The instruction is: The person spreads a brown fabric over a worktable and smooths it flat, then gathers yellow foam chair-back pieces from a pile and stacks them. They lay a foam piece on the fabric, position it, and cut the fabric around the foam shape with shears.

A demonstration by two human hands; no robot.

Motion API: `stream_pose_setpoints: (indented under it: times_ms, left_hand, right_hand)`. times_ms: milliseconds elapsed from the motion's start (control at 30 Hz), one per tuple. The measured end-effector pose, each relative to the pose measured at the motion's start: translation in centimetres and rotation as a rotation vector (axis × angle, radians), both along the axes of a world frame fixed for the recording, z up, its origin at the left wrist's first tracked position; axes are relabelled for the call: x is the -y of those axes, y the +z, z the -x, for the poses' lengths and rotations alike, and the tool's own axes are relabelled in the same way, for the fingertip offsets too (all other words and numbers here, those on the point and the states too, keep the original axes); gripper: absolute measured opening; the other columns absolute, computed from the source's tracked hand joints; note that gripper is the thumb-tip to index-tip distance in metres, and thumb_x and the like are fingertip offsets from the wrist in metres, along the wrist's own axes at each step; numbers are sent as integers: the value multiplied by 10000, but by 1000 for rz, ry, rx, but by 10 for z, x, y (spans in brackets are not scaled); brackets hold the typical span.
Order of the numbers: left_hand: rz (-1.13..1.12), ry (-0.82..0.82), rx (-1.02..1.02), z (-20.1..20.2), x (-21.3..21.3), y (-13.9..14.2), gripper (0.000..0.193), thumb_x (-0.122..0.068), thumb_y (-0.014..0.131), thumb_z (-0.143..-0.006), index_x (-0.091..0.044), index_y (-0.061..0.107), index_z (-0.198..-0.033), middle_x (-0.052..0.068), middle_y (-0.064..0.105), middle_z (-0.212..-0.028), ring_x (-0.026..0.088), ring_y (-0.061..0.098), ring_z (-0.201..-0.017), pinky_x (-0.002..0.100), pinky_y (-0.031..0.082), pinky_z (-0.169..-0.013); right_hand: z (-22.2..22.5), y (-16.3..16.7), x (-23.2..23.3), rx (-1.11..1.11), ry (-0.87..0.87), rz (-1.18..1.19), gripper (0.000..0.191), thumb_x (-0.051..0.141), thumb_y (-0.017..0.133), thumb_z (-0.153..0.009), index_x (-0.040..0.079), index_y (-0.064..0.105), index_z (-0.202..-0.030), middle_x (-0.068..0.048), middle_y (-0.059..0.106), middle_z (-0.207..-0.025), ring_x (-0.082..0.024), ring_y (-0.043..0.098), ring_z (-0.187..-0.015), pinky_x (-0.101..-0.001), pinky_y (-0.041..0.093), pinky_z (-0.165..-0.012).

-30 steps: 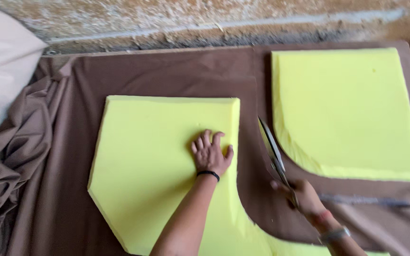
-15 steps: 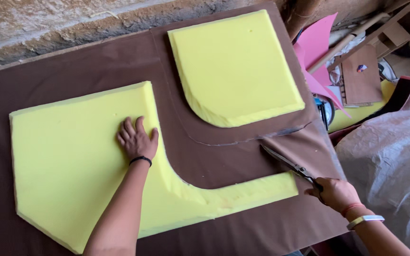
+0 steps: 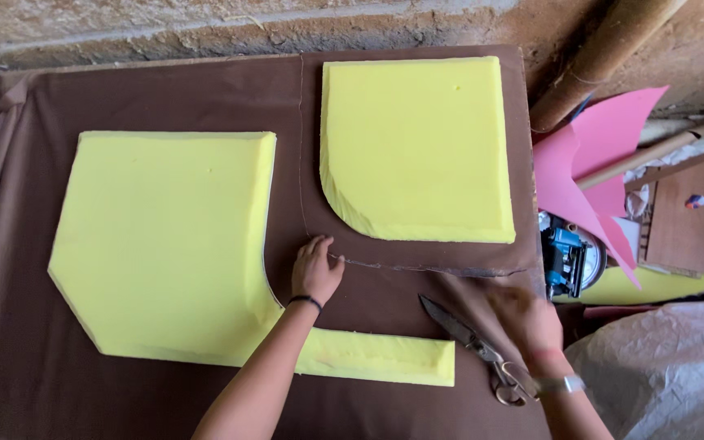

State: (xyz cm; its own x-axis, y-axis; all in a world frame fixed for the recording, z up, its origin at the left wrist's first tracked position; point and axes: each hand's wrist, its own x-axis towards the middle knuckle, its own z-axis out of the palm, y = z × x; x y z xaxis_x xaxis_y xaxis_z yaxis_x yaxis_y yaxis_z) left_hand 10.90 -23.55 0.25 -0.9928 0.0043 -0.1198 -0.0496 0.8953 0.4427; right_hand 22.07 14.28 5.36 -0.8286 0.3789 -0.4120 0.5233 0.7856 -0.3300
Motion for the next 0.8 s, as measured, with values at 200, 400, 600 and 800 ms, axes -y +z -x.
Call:
stream_pose_setpoints:
  times_ms: [200,400,600,800]
  left_hand:
    - [-8,516,243,48,-49,22,860,-393,800,-832,-22,380,-1486,175,420,-1430,360,460,-1304,464,543,-948]
    - [-9,565,197,60,-51,7,362,-362,772,-885,-212,667,-1198,101,522,-1361,322,514,-1298,465,550,-976]
    - [52,588,177,62,-49,-3,448,-430,783,-869,-187,641,-1218,112,504,-1373,323,501,-1293,449,523,-999]
    - [141,568,9,63,-49,2,761,-378,860,-772,-167,512,-1414,116,454,-1459,342,462,-1319,478,460,-1022]
  right_hand:
    - [125,-26,8,-48,-180,94,1046,584,798,-794,-12,347,-1525,-311,532,-1385,-419,566,-1247,-466,483,-1023]
    - [174,-50,-19,-199,-419,616,892,545,764,-708,-20,622,-1385,-236,702,-1320,-360,726,-1162,-452,575,-983]
    - [204,-36,-20,-94,-559,784,874,579,809,-792,-27,581,-1379,-209,634,-1335,-303,631,-1114,-445,508,-888]
    - [199,-10,3,-418,-605,628,749,476,826,-811,-71,649,-1291,-188,699,-1202,-244,683,-1032,-351,523,-911]
